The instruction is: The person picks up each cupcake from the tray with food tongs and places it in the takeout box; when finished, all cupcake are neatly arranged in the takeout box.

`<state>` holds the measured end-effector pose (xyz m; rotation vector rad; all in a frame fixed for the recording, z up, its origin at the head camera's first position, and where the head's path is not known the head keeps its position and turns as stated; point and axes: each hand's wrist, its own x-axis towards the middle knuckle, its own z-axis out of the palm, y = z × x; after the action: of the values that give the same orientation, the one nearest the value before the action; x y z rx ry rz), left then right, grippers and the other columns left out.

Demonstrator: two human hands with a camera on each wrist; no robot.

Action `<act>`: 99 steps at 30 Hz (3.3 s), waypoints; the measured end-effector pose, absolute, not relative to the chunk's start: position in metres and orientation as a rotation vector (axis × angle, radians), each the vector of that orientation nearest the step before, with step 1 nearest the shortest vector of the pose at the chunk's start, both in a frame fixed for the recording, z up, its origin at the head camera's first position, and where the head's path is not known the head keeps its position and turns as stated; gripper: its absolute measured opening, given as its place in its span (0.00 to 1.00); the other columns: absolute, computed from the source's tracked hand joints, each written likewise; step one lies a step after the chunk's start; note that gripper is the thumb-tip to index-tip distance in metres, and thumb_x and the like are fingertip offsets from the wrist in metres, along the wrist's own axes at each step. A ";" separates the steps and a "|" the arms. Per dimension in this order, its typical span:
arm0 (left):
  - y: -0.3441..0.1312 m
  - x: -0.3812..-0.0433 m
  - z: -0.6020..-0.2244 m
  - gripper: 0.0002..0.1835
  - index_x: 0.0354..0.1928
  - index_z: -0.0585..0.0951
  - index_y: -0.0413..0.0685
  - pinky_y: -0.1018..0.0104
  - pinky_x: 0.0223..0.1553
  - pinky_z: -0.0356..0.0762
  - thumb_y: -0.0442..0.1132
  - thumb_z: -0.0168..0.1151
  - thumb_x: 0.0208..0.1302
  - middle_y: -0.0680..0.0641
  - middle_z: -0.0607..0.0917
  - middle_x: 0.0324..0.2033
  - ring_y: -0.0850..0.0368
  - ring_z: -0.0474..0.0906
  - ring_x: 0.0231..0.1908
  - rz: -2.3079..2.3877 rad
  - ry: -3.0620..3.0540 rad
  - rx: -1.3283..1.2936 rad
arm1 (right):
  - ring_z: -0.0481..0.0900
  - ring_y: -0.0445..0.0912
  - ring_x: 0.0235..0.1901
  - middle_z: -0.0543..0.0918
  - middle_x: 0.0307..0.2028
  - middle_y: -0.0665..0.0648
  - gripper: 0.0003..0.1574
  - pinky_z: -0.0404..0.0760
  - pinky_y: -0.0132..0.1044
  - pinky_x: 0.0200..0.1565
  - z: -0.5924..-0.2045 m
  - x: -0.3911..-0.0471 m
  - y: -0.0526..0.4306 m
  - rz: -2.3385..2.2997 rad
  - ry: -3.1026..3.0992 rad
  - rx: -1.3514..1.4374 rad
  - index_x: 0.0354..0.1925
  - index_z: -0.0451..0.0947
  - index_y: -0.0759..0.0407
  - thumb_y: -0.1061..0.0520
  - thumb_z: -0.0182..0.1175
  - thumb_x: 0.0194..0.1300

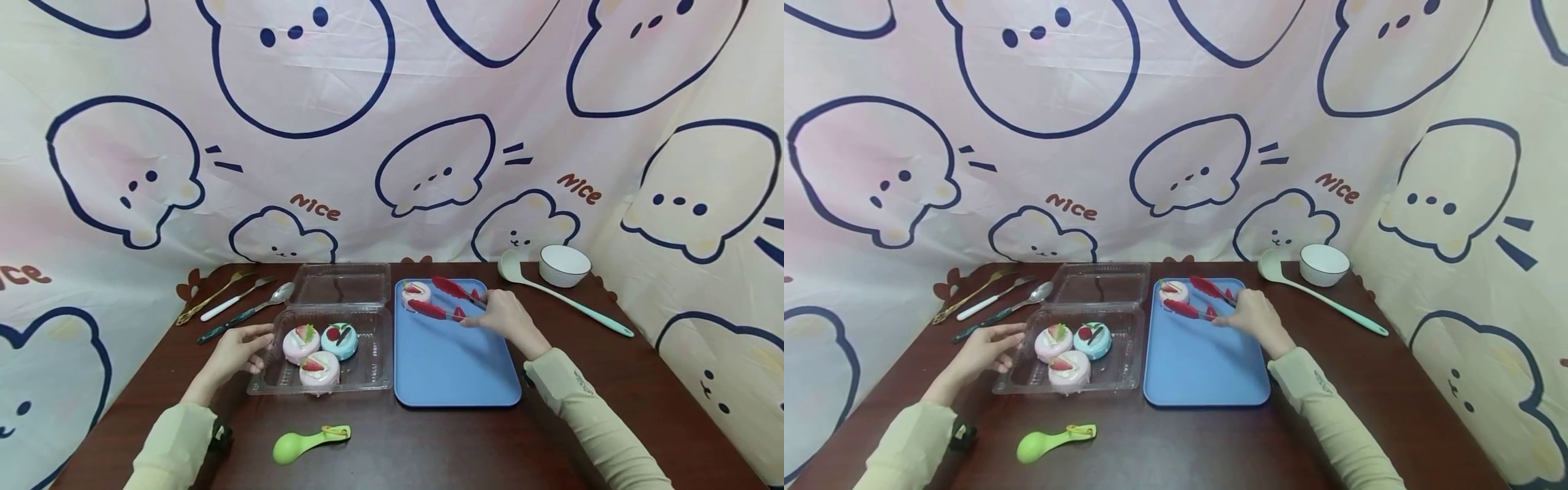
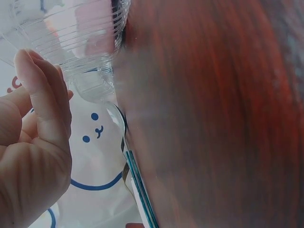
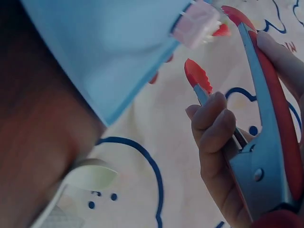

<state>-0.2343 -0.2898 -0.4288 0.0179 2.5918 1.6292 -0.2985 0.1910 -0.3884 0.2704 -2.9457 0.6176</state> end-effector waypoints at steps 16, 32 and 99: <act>-0.291 -0.237 -0.431 0.26 0.62 0.64 0.31 0.63 0.20 0.78 0.41 0.52 0.66 0.43 0.80 0.30 0.58 0.75 0.15 1.633 2.566 0.006 | 0.50 0.42 0.12 0.52 0.12 0.50 0.33 0.50 0.33 0.16 -0.405 -0.303 0.184 0.676 -2.931 0.276 0.14 0.63 0.59 0.40 0.72 0.39; -0.292 -0.239 -0.432 0.25 0.62 0.65 0.33 0.64 0.20 0.78 0.40 0.51 0.67 0.43 0.80 0.30 0.59 0.75 0.15 1.642 2.555 -0.006 | 0.51 0.42 0.12 0.53 0.11 0.50 0.30 0.51 0.32 0.15 -0.409 -0.304 0.186 0.639 -2.915 0.303 0.16 0.69 0.60 0.39 0.71 0.41; -0.292 -0.239 -0.432 0.26 0.62 0.65 0.32 0.64 0.20 0.78 0.40 0.51 0.67 0.44 0.79 0.29 0.59 0.74 0.15 1.654 2.555 -0.008 | 0.66 0.38 0.13 0.76 0.16 0.44 0.24 0.67 0.31 0.16 -0.318 -0.233 0.108 0.229 -2.955 1.157 0.27 0.83 0.55 0.39 0.72 0.39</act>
<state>-0.2390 -0.2919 -0.4319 -0.0077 2.5545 1.6538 -0.2333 0.1083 -0.3176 1.1574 -2.9551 0.2289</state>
